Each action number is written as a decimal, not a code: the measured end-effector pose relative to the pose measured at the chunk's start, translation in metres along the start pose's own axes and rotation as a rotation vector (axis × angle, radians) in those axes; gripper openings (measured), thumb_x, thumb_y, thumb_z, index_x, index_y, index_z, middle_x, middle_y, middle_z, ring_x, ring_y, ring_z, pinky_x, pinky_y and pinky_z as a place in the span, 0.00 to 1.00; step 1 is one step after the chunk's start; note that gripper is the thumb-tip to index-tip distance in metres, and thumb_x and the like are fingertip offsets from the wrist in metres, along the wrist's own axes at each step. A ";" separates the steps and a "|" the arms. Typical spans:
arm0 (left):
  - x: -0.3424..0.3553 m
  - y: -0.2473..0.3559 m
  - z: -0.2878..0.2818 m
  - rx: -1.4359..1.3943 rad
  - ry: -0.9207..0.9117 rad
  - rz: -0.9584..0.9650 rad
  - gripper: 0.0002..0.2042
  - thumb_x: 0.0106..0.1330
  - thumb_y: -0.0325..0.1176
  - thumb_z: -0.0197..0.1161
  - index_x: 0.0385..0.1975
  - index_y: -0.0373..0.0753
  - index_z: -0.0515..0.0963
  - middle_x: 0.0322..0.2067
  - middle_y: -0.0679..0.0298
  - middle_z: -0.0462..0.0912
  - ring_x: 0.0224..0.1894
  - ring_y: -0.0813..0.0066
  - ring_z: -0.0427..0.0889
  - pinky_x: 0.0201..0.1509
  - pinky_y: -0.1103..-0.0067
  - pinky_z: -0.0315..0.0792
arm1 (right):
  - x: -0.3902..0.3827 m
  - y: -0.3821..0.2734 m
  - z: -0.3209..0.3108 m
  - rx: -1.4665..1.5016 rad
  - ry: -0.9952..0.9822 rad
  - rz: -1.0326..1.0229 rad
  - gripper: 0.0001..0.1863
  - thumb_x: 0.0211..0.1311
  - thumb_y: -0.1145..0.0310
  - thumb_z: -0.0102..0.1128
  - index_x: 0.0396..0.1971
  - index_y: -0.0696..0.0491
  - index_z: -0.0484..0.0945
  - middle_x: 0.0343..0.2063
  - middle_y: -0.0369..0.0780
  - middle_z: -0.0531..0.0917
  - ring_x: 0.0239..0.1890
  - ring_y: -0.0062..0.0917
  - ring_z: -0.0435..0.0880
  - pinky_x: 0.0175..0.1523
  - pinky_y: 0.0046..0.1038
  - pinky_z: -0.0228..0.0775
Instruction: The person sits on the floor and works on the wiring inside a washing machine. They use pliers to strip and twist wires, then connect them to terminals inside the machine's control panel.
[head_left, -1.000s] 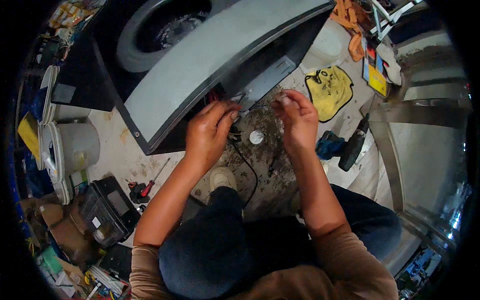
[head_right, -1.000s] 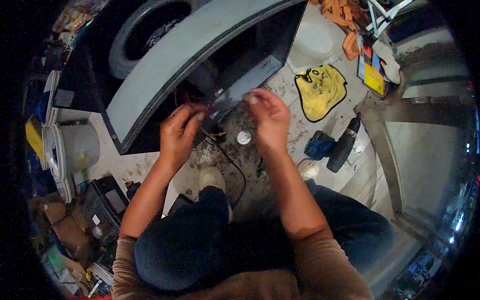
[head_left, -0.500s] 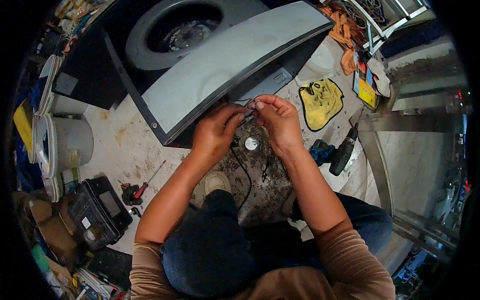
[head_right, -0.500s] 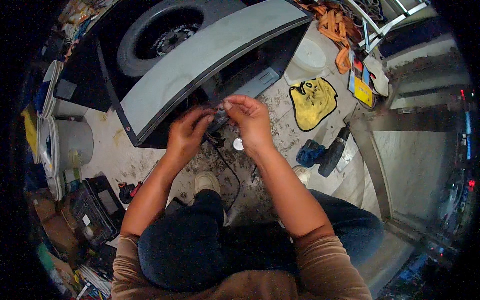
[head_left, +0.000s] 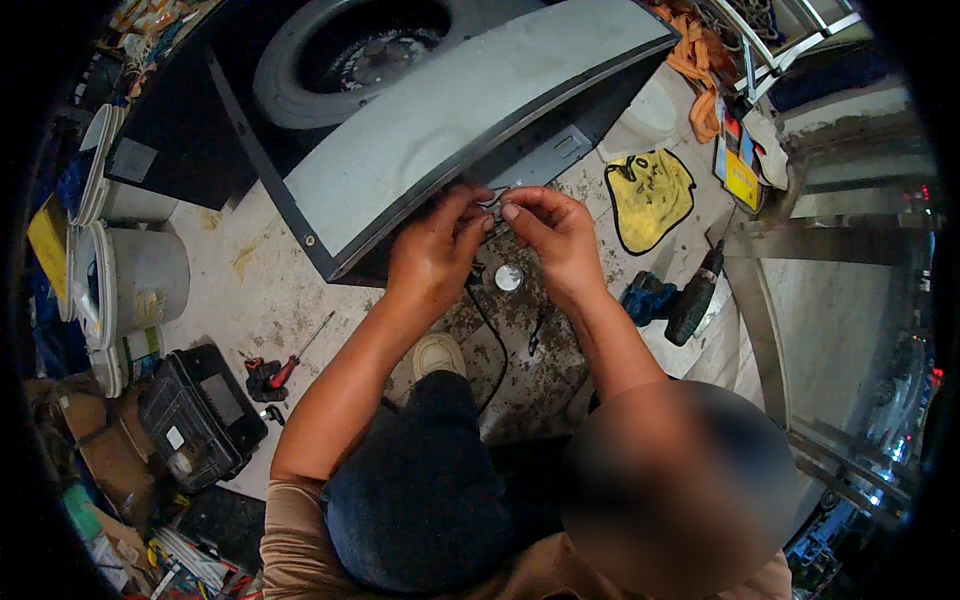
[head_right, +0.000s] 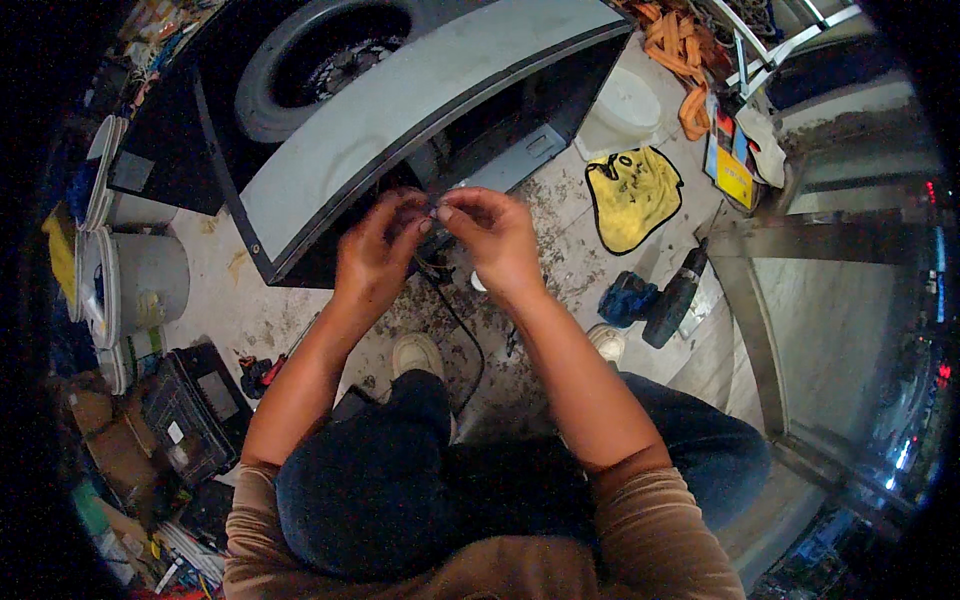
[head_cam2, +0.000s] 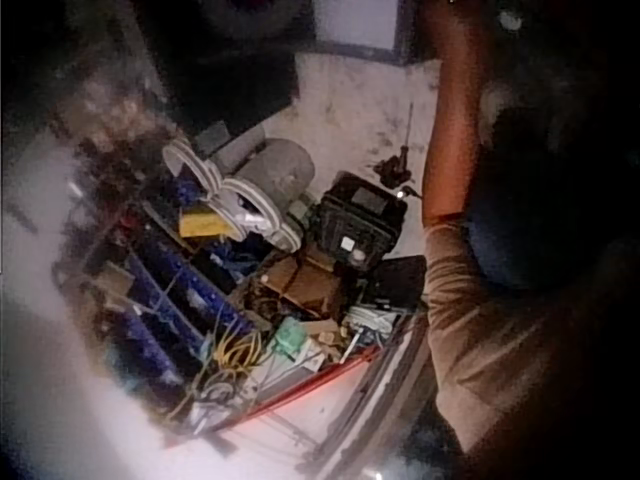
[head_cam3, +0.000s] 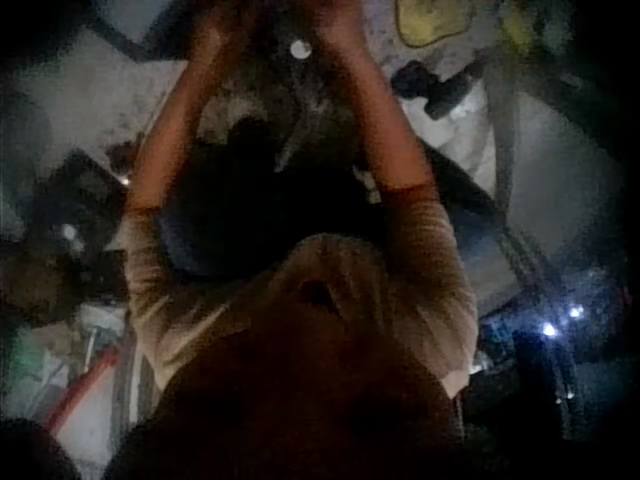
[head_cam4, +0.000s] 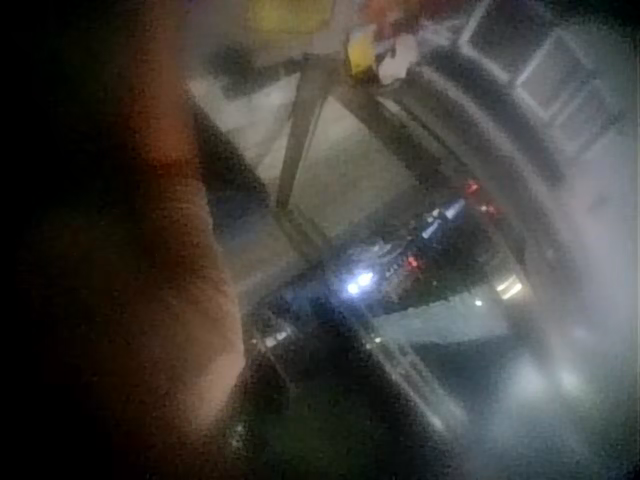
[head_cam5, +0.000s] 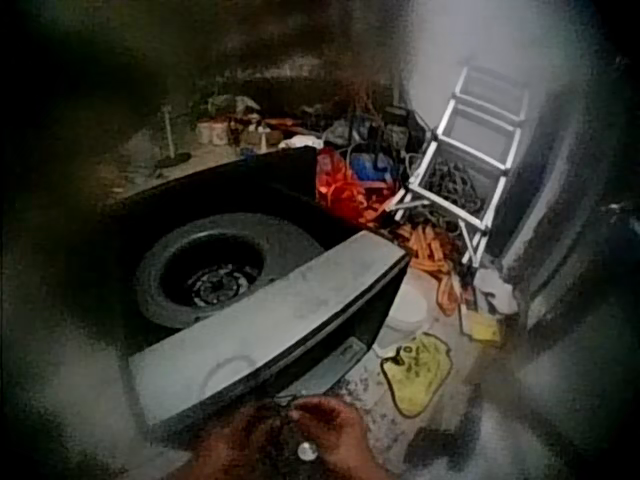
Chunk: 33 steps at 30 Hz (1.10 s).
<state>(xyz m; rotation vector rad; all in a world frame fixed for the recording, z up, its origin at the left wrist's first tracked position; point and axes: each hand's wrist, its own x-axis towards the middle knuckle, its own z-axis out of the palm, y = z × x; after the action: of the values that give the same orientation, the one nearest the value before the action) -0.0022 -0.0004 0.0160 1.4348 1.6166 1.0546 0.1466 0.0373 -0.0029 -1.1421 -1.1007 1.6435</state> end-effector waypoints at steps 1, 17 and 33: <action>0.000 0.000 0.001 -0.006 0.000 0.019 0.08 0.62 0.29 0.60 0.40 0.37 0.79 0.35 0.60 0.83 0.40 0.73 0.82 0.44 0.78 0.74 | 0.000 0.001 0.000 -0.017 -0.006 -0.006 0.07 0.57 0.74 0.63 0.36 0.57 0.80 0.29 0.33 0.81 0.31 0.14 0.75 0.38 0.18 0.67; -0.002 -0.005 0.006 0.113 0.043 0.144 0.07 0.60 0.25 0.62 0.37 0.35 0.80 0.36 0.59 0.82 0.40 0.73 0.80 0.46 0.80 0.72 | -0.104 0.257 -0.129 -1.365 0.391 0.590 0.55 0.38 0.51 0.73 0.61 0.66 0.53 0.62 0.57 0.58 0.63 0.48 0.60 0.61 0.42 0.59; 0.000 -0.007 0.007 0.113 0.031 0.132 0.07 0.62 0.25 0.61 0.38 0.33 0.80 0.37 0.62 0.82 0.40 0.78 0.77 0.47 0.82 0.70 | -0.086 0.248 -0.136 -1.411 0.114 -0.144 0.39 0.44 0.56 0.68 0.58 0.51 0.65 0.61 0.50 0.62 0.64 0.48 0.57 0.61 0.54 0.50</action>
<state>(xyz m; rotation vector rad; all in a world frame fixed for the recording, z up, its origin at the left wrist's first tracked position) 0.0014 0.0003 0.0072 1.6258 1.6446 1.0789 0.2619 -0.0845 -0.2469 -1.8436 -2.2763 0.4782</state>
